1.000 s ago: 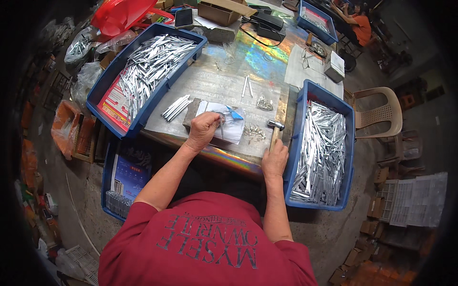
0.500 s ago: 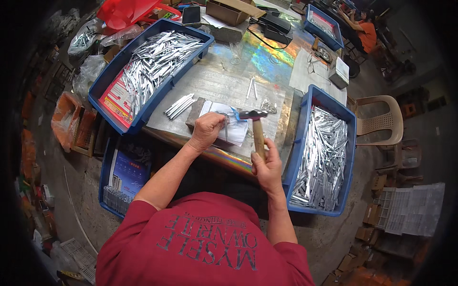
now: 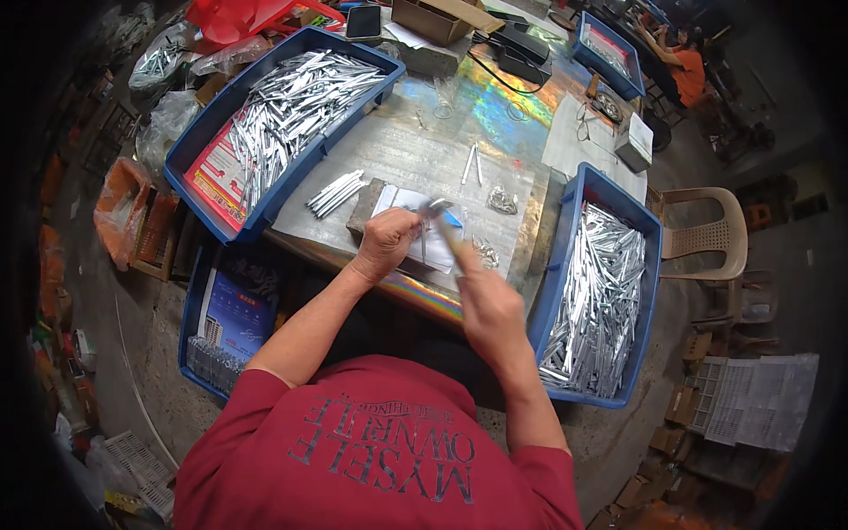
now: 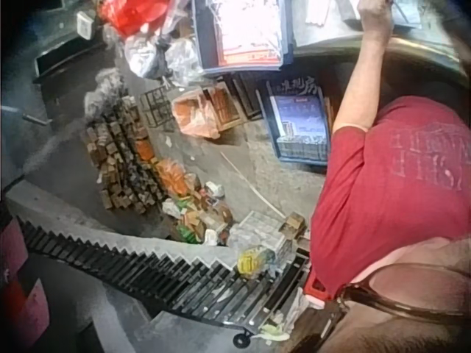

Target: The person assembles metal components by picking up metal strips and fasteners, joining them by hand, and hammering the fasteners on a metal block.

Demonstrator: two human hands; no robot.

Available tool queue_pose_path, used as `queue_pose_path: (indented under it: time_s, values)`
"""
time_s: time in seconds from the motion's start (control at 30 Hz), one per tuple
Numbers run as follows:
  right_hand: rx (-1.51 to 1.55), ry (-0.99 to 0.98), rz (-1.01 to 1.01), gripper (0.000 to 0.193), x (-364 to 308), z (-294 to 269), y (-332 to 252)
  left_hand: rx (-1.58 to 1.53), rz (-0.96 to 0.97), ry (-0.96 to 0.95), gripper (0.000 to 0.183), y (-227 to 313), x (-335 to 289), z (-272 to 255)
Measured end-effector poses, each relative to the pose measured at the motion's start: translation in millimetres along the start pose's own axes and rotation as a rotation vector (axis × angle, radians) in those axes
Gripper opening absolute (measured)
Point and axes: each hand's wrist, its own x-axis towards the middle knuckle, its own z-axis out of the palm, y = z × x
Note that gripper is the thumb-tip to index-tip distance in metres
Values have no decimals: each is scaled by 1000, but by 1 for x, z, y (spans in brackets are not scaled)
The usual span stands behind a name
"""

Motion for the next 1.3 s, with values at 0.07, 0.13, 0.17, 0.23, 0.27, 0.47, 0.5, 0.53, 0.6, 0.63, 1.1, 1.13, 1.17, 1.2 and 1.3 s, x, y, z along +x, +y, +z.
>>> queue_pose_path:
  time_s: [0.07,0.13,0.17,0.23,0.27,0.47,0.5,0.53,0.6,0.63,1.1,1.13,1.17,1.2,1.3]
  values:
    - [40,42,3,44,-3,16,18,67,33,3,10,-4,0,5]
    - [28,54,2,46,-3,-4,2,39,19,-3,10,-1,-4,0]
    - [41,108,-31,46,7,-14,-5,-2,25,-8,9,-3,0,0]
    - [30,253,-107,48,16,-29,-17,2,26,10,9,-2,1,-2]
    - [79,291,-43,48,14,-34,-23,5,30,19,9,-3,0,-1]
    - [76,28,29,45,1,17,9,43,30,-21,9,-1,-3,1]
    - [77,29,25,45,-3,15,13,59,21,-37,9,-1,-4,0]
    - [91,83,43,44,-7,10,13,62,38,-12,8,-3,0,2]
    - [153,176,116,42,-8,2,6,46,38,-13,8,-2,1,-2]
    - [158,225,116,41,-9,4,7,29,38,-10,9,-2,0,-4]
    - [1063,423,1048,26,-41,59,92,-133,-400,-44,10,8,11,-14]
    - [931,392,1041,26,-43,60,95,-131,-399,-46,10,8,10,-13]
    - [802,357,1031,26,-46,62,99,-203,-467,-32,11,9,10,-14]
    - [804,361,1034,26,-53,67,107,-278,-531,-21,11,11,10,-14]
    - [-156,349,625,27,-59,74,109,-365,-585,-41,14,13,10,-16]
